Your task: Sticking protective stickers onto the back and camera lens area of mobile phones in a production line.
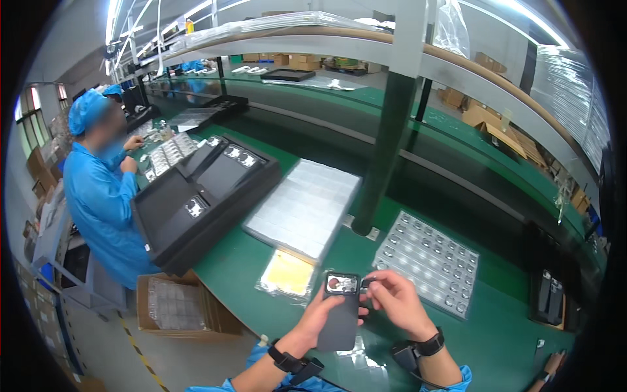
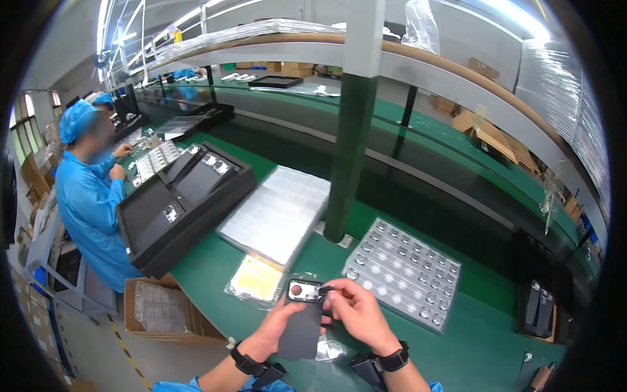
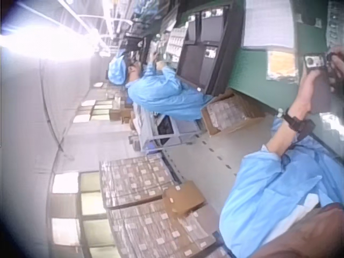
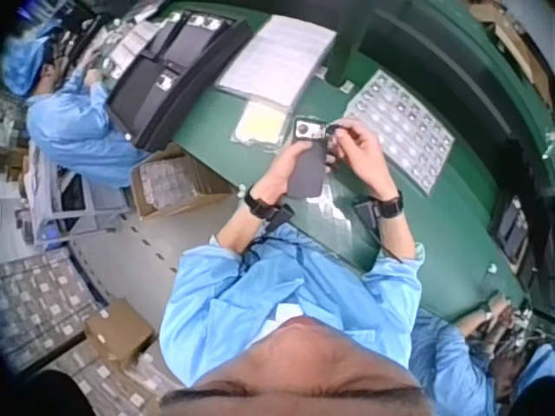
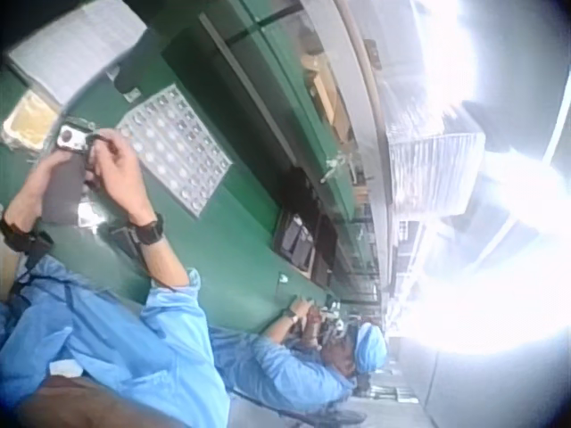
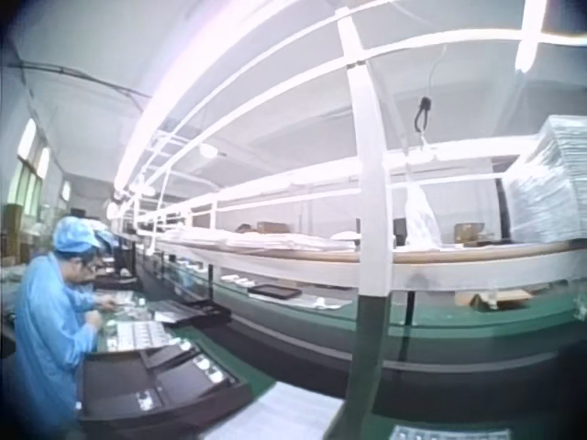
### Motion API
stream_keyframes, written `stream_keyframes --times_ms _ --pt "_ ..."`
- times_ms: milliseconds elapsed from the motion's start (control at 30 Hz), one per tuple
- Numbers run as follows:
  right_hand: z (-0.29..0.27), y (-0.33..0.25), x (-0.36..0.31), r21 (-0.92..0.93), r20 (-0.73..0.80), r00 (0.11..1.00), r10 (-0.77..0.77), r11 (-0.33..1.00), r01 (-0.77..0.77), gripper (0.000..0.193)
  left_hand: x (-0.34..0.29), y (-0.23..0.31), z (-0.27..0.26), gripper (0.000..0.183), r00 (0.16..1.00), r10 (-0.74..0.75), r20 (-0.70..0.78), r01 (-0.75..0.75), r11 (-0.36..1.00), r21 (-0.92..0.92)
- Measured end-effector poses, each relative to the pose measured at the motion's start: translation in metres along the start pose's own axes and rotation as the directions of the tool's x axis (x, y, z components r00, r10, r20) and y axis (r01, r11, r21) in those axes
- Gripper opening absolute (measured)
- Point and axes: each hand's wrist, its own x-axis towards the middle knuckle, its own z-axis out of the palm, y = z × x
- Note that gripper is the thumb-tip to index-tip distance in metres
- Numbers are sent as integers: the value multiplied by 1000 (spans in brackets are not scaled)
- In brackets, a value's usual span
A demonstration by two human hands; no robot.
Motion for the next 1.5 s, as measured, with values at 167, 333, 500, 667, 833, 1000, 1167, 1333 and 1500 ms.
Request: stream_keyframes --times_ms 167,333,500,667,833,1000,1167,1333,1500 --pt "-6 -14 -13 -144 -91 980 -179 976 165 17 8 7 25 44 1000 19 5 -20 986 165" --pt "-7 -23 -13 -323 -115 951 -286 916 236 18 7 17 43 46 997 -52 61 36 968 247" --pt "-3 -28 -20 -477 -118 895 -430 815 329 13 -3 19 62 43 992 -18 121 -26 937 347" --pt "8 -37 -28 -565 -83 811 -579 698 440 11 -24 29 79 41 991 77 110 -119 884 452" --pt "14 -41 -29 -493 -140 801 -582 743 453 14 -28 32 80 41 990 83 116 -126 885 448" --pt "16 -41 -33 -480 -102 794 -600 729 489 16 -39 32 93 42 981 148 125 -194 773 605" --pt "21 -36 -35 -613 -87 663 -744 565 553 17 -44 33 94 44 974 160 160 -225 749 623" --pt "25 -42 -39 -623 -100 675 -731 575 530 18 -43 35 90 45 978 143 153 -202 831 518" --pt "19 -40 -40 -493 -1 796 -606 693 527 17 -36 24 83 44 945 276 174 -323 725 608"
